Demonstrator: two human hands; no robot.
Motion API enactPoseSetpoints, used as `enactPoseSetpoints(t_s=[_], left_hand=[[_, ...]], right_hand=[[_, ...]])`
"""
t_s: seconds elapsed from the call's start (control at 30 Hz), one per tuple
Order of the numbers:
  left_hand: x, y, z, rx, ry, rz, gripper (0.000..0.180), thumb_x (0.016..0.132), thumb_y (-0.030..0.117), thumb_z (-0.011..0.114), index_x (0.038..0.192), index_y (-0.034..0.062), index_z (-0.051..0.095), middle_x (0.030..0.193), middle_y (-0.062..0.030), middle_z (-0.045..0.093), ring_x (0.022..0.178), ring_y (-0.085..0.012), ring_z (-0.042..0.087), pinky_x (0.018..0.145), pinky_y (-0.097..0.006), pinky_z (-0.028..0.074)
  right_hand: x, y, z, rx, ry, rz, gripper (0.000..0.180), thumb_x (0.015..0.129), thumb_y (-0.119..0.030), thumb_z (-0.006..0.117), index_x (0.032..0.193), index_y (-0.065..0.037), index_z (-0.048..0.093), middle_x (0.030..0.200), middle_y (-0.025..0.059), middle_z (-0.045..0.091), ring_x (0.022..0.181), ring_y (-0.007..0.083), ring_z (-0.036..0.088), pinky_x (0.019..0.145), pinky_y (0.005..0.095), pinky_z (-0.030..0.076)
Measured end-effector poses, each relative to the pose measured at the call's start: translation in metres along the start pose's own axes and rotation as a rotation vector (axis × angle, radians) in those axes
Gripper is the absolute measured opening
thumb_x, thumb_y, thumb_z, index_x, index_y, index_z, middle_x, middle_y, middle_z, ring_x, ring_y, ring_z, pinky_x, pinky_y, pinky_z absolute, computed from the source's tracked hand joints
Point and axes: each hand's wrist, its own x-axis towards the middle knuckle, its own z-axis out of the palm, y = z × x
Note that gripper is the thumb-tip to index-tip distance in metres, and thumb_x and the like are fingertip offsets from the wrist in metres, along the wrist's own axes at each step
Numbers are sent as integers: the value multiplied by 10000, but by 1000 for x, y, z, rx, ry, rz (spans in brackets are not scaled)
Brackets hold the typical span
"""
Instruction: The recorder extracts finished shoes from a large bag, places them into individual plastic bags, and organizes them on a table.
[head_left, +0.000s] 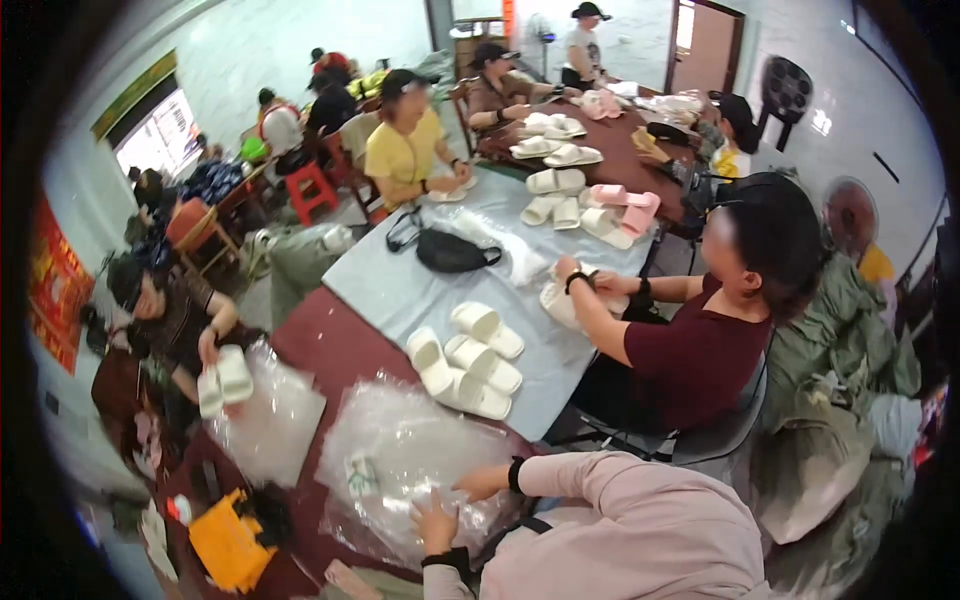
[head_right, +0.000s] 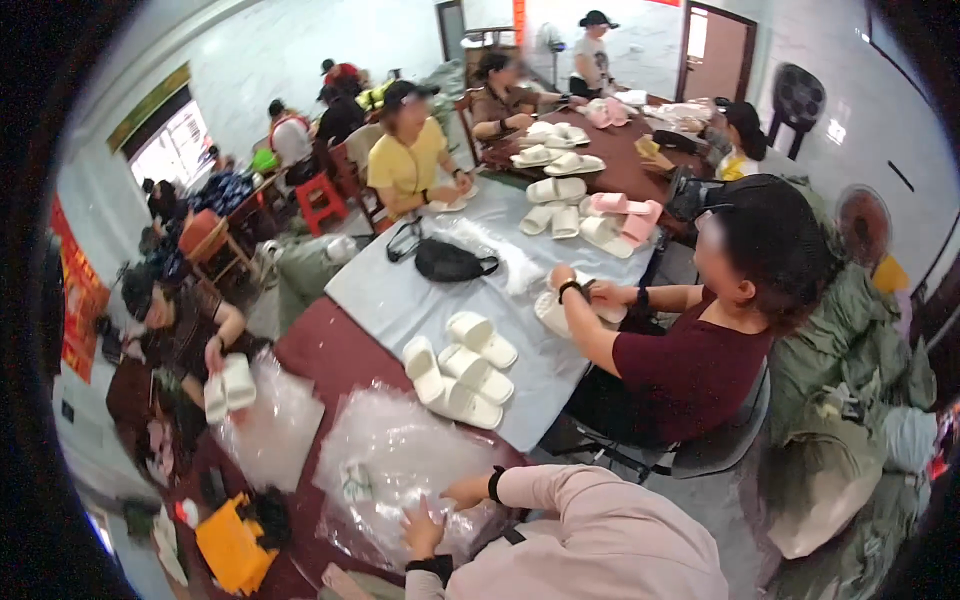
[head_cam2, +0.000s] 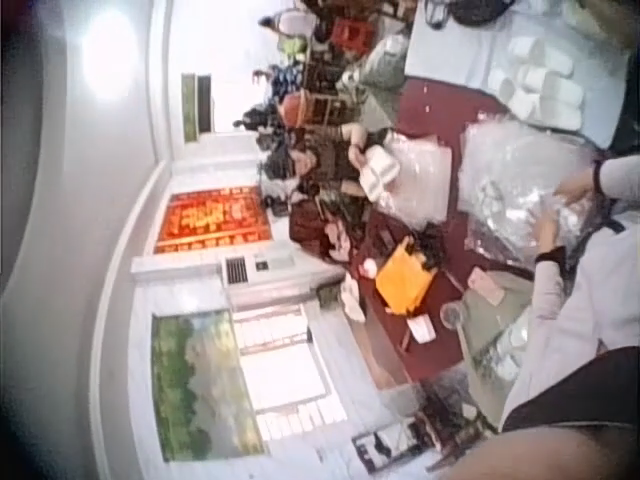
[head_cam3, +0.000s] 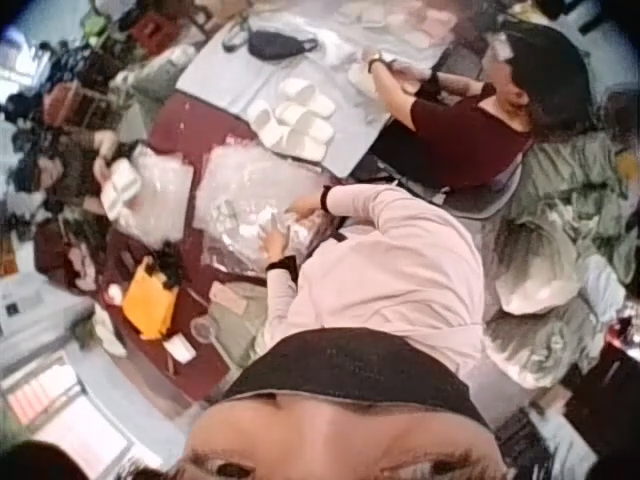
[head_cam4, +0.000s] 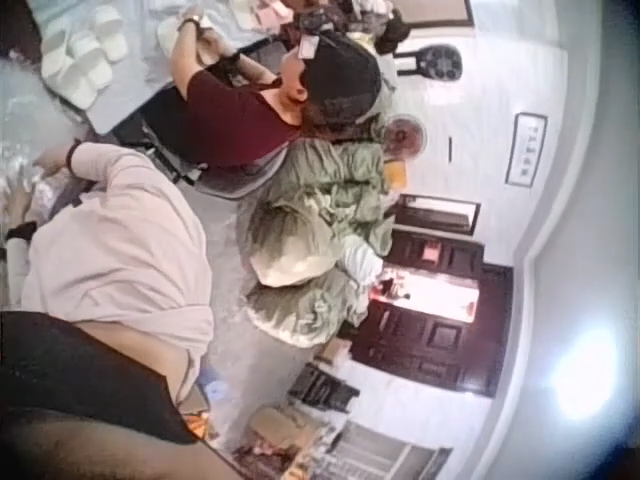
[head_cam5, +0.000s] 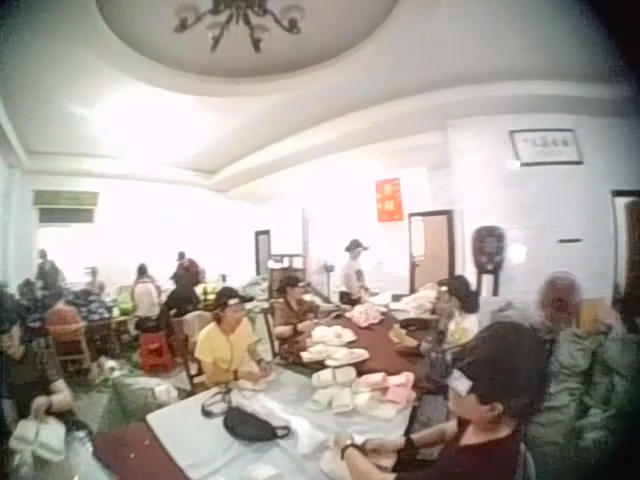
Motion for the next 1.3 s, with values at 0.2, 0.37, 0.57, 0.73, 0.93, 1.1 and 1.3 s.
enactPoseSetpoints(t_s=[0.2,0.37,0.57,0.73,0.93,1.1,1.3], left_hand=[[25,21,1,53,-154,-52,942,662,440,729,1395,334,148,1406,-328,-32,1247,-574,109,927,-652,257],[29,16,-1,71,-153,-74,961,652,411,748,1397,333,146,1411,-318,-18,1258,-564,93,935,-640,260],[28,-9,3,87,-202,-27,979,627,473,739,1397,314,154,1402,-326,29,1261,-563,48,961,-635,229],[26,-41,27,198,-54,210,795,676,489,678,1347,271,312,1291,-292,369,1228,-469,297,932,-582,324],[84,-62,-19,-194,301,348,520,742,343,625,1196,125,500,1117,-185,529,1038,-351,488,848,-468,401],[109,-63,-94,29,614,31,639,720,302,668,1283,153,406,1269,-197,398,1118,-390,425,899,-469,374],[137,-105,-76,-85,370,80,729,711,303,675,1341,194,324,1158,-211,506,1077,-380,481,879,-465,401]], right_hand=[[-10,24,-48,-241,329,8,544,735,-225,629,1245,-129,465,1340,173,356,1216,363,355,953,461,351],[1,43,-31,-374,78,153,491,737,-189,604,1208,-118,488,1418,166,233,1272,337,291,996,494,294],[3,30,-3,-456,105,210,478,770,-159,531,1244,-151,472,1396,177,276,1248,341,335,967,509,320],[-8,11,0,-236,273,283,446,792,-151,501,1234,-213,494,1250,209,440,1131,368,454,870,498,402],[-16,2,1,-458,149,314,476,851,-208,447,1320,-266,390,1263,322,387,1159,436,415,900,508,380],[-7,-10,6,-470,80,409,578,855,-265,451,1385,-352,236,1320,340,306,1197,512,328,945,563,312],[0,-12,27,-450,165,414,573,827,-285,504,1362,-327,302,1283,362,318,1131,517,386,897,561,358]])
